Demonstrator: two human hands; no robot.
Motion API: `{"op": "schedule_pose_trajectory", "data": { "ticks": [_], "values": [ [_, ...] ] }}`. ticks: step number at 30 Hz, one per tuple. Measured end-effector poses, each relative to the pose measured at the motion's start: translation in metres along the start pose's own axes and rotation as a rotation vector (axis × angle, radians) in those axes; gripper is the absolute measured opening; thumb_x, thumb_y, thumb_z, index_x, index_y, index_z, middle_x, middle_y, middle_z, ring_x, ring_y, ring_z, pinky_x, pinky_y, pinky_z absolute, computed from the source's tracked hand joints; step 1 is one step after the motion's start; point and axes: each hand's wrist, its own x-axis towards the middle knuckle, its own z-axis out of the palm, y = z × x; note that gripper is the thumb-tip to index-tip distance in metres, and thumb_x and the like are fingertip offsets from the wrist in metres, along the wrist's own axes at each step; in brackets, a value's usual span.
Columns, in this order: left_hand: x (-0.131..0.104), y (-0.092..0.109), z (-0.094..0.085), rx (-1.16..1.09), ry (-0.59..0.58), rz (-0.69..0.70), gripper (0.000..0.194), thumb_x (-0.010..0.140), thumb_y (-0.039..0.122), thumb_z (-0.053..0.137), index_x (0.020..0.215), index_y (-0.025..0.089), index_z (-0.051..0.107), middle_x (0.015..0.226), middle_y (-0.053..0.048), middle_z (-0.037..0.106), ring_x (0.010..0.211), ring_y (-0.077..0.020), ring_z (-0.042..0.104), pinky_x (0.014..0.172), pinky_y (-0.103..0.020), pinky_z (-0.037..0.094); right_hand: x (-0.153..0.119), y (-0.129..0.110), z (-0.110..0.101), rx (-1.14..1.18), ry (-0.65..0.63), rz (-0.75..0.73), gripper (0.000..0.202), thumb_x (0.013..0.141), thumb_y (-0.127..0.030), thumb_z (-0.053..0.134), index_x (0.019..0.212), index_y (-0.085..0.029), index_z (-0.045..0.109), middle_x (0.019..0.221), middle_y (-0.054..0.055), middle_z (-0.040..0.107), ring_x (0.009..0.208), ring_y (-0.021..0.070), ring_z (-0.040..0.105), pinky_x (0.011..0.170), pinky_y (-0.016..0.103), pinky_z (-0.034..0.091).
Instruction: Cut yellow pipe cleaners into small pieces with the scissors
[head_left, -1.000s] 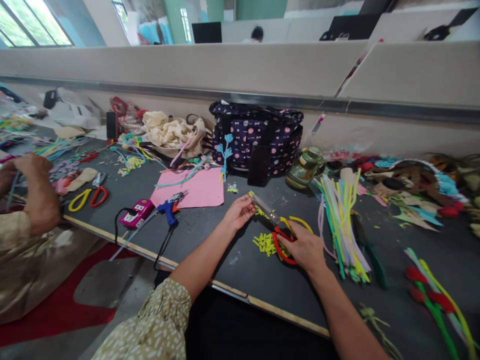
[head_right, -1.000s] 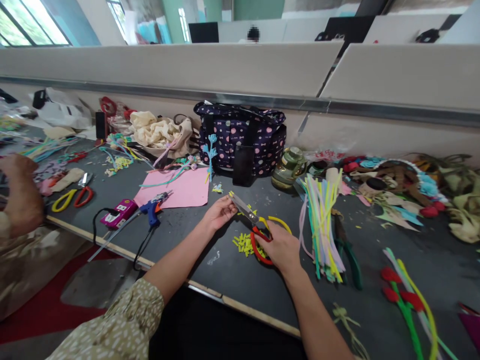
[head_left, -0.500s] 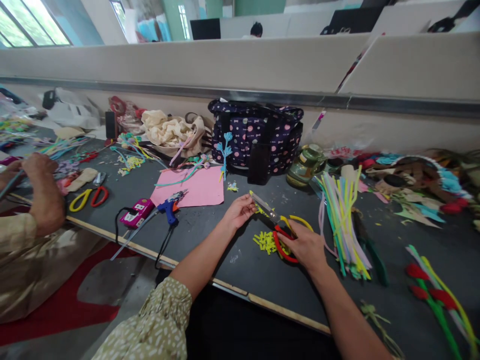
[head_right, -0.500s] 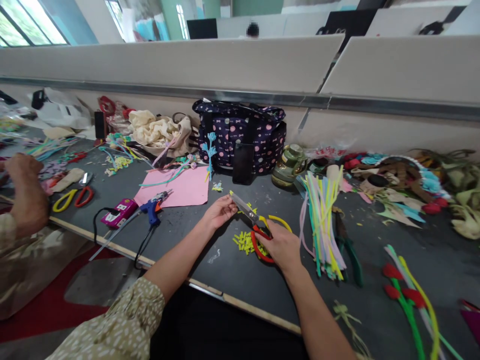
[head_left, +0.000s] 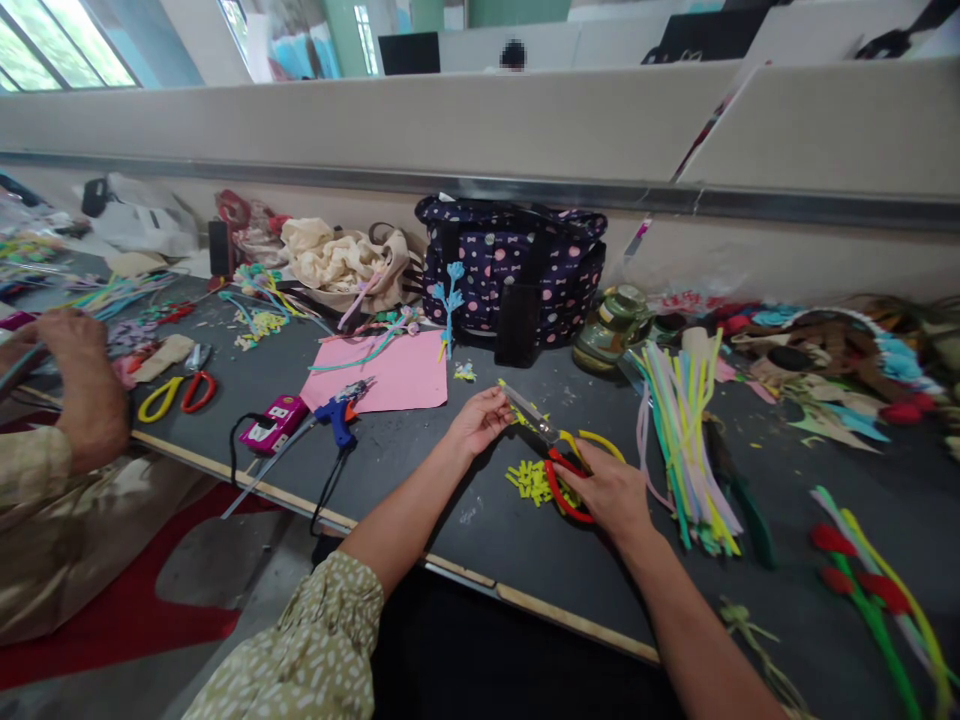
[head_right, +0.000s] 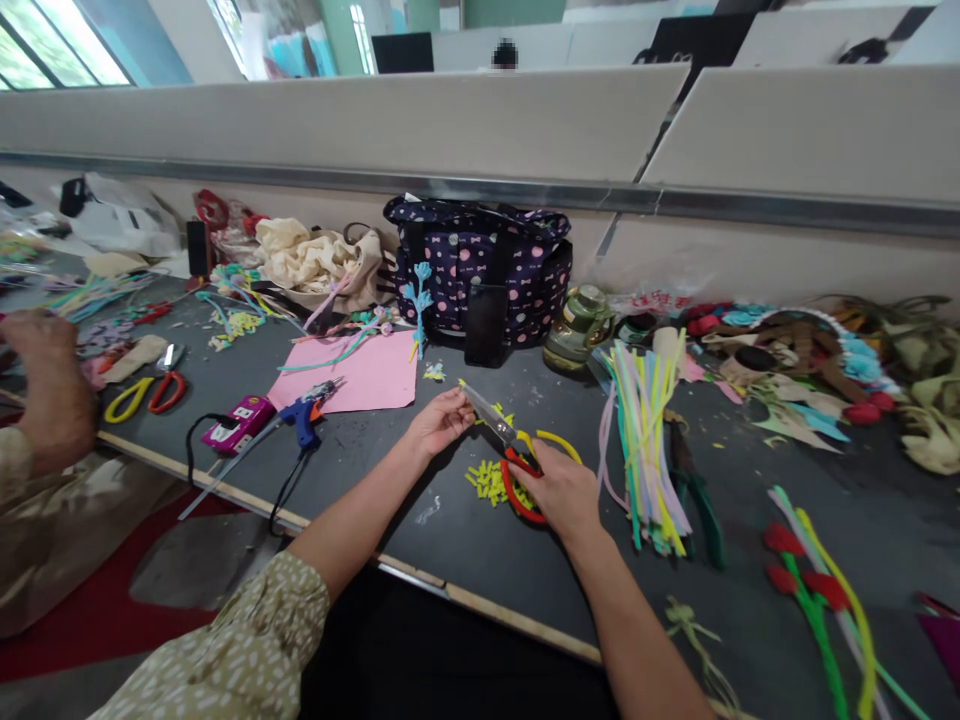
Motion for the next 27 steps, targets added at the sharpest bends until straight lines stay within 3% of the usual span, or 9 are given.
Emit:
{"op": "schedule_pose_trajectory", "data": {
  "ticks": [11,19,27],
  "values": [
    [0.0017,-0.0012,-0.0019,0.031,0.016,0.029,0.034,0.056,0.015,0.082,0.068,0.014,0.050,0.056,0.005,0.045,0.049,-0.0041,0.043,0.054,-0.019,0.040,0.0006,0.0000,0.0001,-0.041,-0.013,-0.036,0.046,0.088,-0.055,0.047,0.110,-0.019,0.064,0.086,0.006,0.071,0.078,0.0177,0.065,0.066,0.027,0.046],
    [-0.0002,0.0005,0.0017,0.348,0.157,0.293,0.022,0.059,0.021,0.078,0.069,0.014,0.060,0.060,0.002,0.057,0.047,-0.0052,0.045,0.052,-0.021,0.040,0.0010,0.0014,-0.0013,-0.081,-0.012,-0.022,0.047,0.088,-0.057,0.046,0.110,-0.019,0.063,0.088,0.006,0.071,0.079,0.0177,0.065,0.066,0.027,0.044],
    [0.0010,0.0028,-0.0002,0.299,0.143,0.218,0.023,0.055,0.021,0.079,0.068,0.013,0.061,0.060,0.000,0.058,0.048,-0.0058,0.047,0.054,-0.022,0.041,0.0011,0.0024,-0.0027,-0.132,0.001,-0.023,0.048,0.086,-0.056,0.048,0.113,-0.019,0.062,0.095,0.007,0.071,0.085,0.0185,0.065,0.066,0.026,0.043]
  ]
}}
